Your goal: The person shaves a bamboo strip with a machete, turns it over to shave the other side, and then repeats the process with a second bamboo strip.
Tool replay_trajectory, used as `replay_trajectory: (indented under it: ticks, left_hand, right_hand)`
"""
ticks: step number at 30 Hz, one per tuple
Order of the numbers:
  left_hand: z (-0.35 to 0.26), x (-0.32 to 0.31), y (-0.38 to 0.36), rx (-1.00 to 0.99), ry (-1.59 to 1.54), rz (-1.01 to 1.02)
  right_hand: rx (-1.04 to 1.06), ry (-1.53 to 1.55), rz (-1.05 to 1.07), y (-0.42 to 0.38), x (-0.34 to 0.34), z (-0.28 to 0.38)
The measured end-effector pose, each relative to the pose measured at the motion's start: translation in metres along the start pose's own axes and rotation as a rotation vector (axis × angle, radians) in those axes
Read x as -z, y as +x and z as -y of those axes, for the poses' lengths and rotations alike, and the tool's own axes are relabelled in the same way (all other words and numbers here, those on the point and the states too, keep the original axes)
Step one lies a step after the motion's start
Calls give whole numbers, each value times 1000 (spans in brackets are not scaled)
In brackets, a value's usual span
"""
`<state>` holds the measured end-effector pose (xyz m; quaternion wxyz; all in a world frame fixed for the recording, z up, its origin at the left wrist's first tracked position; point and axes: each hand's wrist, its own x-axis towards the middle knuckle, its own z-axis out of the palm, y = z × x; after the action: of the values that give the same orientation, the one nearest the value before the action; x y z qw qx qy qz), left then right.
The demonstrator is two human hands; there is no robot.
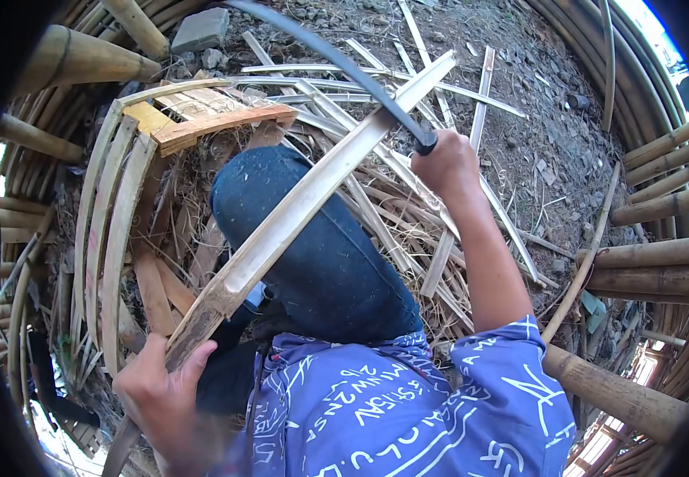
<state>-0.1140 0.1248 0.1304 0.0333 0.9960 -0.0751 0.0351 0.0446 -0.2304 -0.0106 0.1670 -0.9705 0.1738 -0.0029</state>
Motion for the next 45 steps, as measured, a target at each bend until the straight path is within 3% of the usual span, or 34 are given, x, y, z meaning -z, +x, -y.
replay_trajectory:
  ticks: [5, 7, 12, 16, 18, 22, 24, 26, 35, 38, 45]
  left_hand:
    - [30, 33, -37, 108, 17, 83]
    - [33, 44, -45, 302, 122, 375]
    - [42, 38, -50, 166, 26, 193]
    - [36, 38, -36, 78, 74, 112]
    - [29, 34, -30, 89, 56, 120]
    - [12, 7, -16, 158, -87, 92]
    - [-3, 6, -1, 193, -75, 136]
    - [-11, 1, 7, 52, 70, 33]
    - [-4, 10, 0, -9, 77, 24]
    - [-1, 19, -7, -11, 90, 23]
    - [-2, 26, -8, 4, 105, 73]
  right_hand:
    - [-228, 11, -26, 47, -8, -57]
    - [-254, 36, -86, 56, -17, -76]
    - [-265, 120, -92, 55, -16, -75]
    - [-121, 141, -213, 41, -7, -78]
    - [-135, 396, -108, 15, 9, -62]
    - [33, 633, 11, -44, 19, -15]
    - [190, 539, 0, -62, 23, 15]
    - [236, 459, 42, -67, 20, 29]
    - [259, 117, 20, -38, -14, 32]
    - [12, 81, 95, -12, -11, 1]
    - [168, 94, -41, 4, -26, -16]
